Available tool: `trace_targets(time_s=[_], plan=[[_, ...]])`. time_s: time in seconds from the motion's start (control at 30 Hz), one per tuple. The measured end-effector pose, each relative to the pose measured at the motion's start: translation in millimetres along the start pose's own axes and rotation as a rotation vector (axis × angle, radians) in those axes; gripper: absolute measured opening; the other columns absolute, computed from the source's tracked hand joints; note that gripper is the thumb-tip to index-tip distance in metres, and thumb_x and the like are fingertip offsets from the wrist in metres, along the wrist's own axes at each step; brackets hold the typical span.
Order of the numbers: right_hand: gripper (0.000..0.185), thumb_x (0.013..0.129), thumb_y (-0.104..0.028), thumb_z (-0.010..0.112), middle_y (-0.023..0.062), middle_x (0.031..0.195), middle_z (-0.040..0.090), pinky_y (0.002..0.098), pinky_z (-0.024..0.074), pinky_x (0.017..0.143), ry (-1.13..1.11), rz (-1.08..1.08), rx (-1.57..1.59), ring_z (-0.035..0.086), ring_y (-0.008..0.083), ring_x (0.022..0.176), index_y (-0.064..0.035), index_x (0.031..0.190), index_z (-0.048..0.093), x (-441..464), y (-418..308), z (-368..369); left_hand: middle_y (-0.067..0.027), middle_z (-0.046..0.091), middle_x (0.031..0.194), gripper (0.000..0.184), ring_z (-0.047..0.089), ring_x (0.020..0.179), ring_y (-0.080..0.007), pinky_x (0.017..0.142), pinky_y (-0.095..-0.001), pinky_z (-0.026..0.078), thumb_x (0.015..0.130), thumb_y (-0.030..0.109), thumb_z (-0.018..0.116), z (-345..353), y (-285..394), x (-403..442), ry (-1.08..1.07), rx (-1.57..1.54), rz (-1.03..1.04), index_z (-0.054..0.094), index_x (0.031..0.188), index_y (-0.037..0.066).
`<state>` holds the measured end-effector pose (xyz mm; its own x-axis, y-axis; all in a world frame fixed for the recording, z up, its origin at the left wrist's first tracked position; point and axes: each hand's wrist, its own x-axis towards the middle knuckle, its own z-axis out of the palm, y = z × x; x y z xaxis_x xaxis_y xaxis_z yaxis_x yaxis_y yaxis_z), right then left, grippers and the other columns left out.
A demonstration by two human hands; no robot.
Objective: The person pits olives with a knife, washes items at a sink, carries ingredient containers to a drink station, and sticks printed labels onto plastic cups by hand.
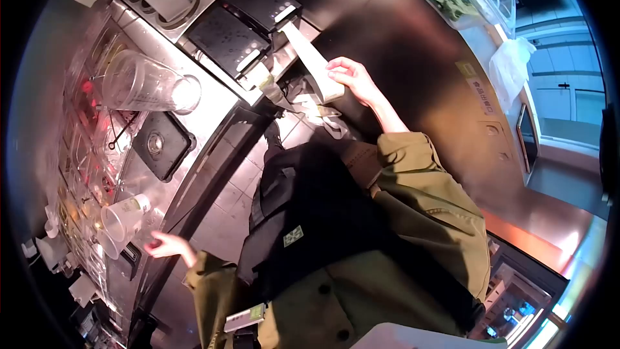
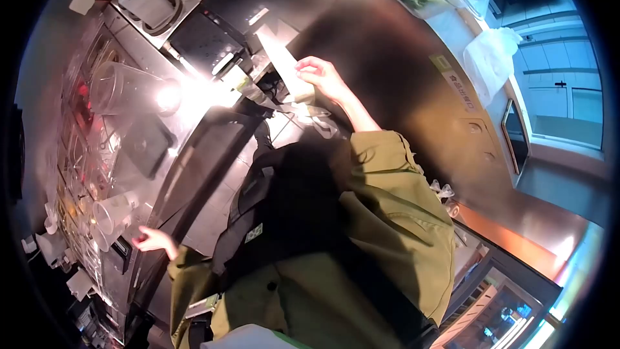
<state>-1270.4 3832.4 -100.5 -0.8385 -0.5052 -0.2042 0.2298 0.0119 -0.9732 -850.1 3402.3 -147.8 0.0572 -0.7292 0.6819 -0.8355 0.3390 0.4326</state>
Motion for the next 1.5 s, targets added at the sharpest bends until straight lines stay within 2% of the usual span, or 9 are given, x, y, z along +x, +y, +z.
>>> trace_targets(time_s=[0.17, 0.37, 0.67, 0.83, 0.93, 1.03, 1.2, 1.37, 1.5], plan=[[0.018, 0.079, -0.006, 0.06, 0.0024, 0.094, 0.057, 0.0232, 0.0425, 0.08, -0.04, -0.106, 0.137, 0.053, 0.0093, 0.087, -0.0023, 0.096, 0.055, -45.0, -64.9, 19.0, -0.0131, 0.051, 0.118, 0.034, 0.048, 0.11, -0.0205, 0.095, -0.0314, 0.036, 0.084, 0.009, 0.051, -73.1, 271.2, -100.1, -1.396, -1.063, 0.055, 0.049, 0.117, -0.001], [0.029, 0.082, -0.008, 0.057, 0.0056, 0.095, 0.059, 0.0257, 0.0447, 0.08, -0.029, -0.201, -0.031, 0.055, 0.0113, 0.088, 0.0011, 0.108, 0.05, -61.6, -124.6, 30.1, -0.0146, 0.051, 0.118, 0.038, 0.053, 0.104, -0.0187, 0.089, -0.0287, 0.042, 0.088, 0.013, 0.046, -81.8, 396.7, -156.7, -2.126, -1.501, -0.275, 0.043, 0.12, -0.006], [0.026, 0.082, -0.012, 0.058, 0.0033, 0.09, 0.057, 0.021, 0.0446, 0.058, 0.145, -0.289, -0.12, 0.053, 0.0081, 0.068, -0.0056, 0.107, 0.056, -119.5, -126.3, 30.6, -0.0123, 0.059, 0.095, 0.028, 0.058, 0.084, -0.0158, 0.073, -0.0264, 0.048, 0.09, 0.017, 0.044, -116.6, 432.3, -109.7, -2.199, -1.577, -0.888, 0.051, 0.104, -0.006], [0.02, 0.074, -0.018, 0.066, 0.0045, 0.089, 0.052, 0.0279, 0.047, 0.064, 0.186, -0.703, -0.818, 0.055, 0.018, 0.075, -0.007, 0.09, 0.064, -116.3, -144.2, 21.6, -0.0098, 0.058, 0.092, 0.025, 0.055, 0.077, -0.0118, 0.065, -0.0244, 0.046, 0.09, 0.014, 0.043, -112.6, 432.4, -107.2, -2.483, -1.766, -0.848, 0.051, 0.105, -0.004], [0.017, 0.069, -0.016, 0.067, 0.005, 0.082, 0.053, 0.0297, 0.0466, 0.06, 0.201, -0.914, -1.051, 0.055, 0.0203, 0.072, -0.0056, 0.081, 0.062, -117.7, -155.9, 19.5, -0.0071, 0.054, 0.087, 0.021, 0.052, 0.073, -0.0107, 0.064, -0.0239, 0.044, 0.088, 0.01, 0.042, -116.3, 437.0, -89.8, -2.554, -1.651, -0.363, 0.05, 0.102, -0.003], [0.018, 0.066, -0.012, 0.067, 0.0062, 0.078, 0.053, 0.0298, 0.0453, 0.056, 0.178, -1.172, -1.234, 0.054, 0.02, 0.069, -0.0032, 0.078, 0.059, -116.7, -162.9, 19.2, -0.005, 0.049, 0.082, 0.017, 0.046, 0.072, -0.0114, 0.067, -0.0241, 0.042, 0.086, 0.004, 0.039, -134.1, 450.6, -93.9, -2.57, -1.582, -1.018, 0.05, 0.097, -0.005], [0.016, 0.063, -0.01, 0.064, 0.0076, 0.08, 0.055, 0.0307, 0.0442, 0.056, 0.068, -1.351, -1.329, 0.055, 0.0215, 0.071, -0.0029, 0.075, 0.057, -114.5, -157.5, 11.8, -0.0089, 0.054, 0.086, 0.016, 0.051, 0.074, -0.0156, 0.069, -0.0238, 0.043, 0.085, 0.001, 0.038, -105.5, 446.8, -118.9, -2.66, -1.441, -1.142, 0.049, 0.095, -0.004], [0.013, 0.066, -0.002, 0.066, 0.0058, 0.071, 0.054, 0.0254, 0.0438, 0.055, 0.301, -1.435, -0.714, 0.053, 0.0166, 0.058, -0.0007, 0.075, 0.057, -113.5, -221.6, 55.1, -0.0095, 0.058, 0.085, 0.015, 0.056, 0.074, -0.0197, 0.064, -0.0282, 0.047, 0.081, 0.006, 0.045, -85.1, 435.0, -95.8, -2.529, -1.187, 0.174, 0.054, 0.091, 0.0], [0.011, 0.082, -0.01, 0.06, -0.0012, 0.065, 0.053, 0.0182, 0.0389, 0.049, 0.148, -0.608, -0.016, 0.048, 0.0029, 0.056, -0.0003, 0.082, 0.054, -18.1, -228.3, 73.3, -0.0106, 0.059, 0.084, 0.015, 0.058, 0.075, -0.0218, 0.063, -0.0309, 0.048, 0.08, 0.009, 0.047, -82.1, 471.4, 0.8, -1.993, -1.1, 0.829, 0.056, 0.089, 0.001]])
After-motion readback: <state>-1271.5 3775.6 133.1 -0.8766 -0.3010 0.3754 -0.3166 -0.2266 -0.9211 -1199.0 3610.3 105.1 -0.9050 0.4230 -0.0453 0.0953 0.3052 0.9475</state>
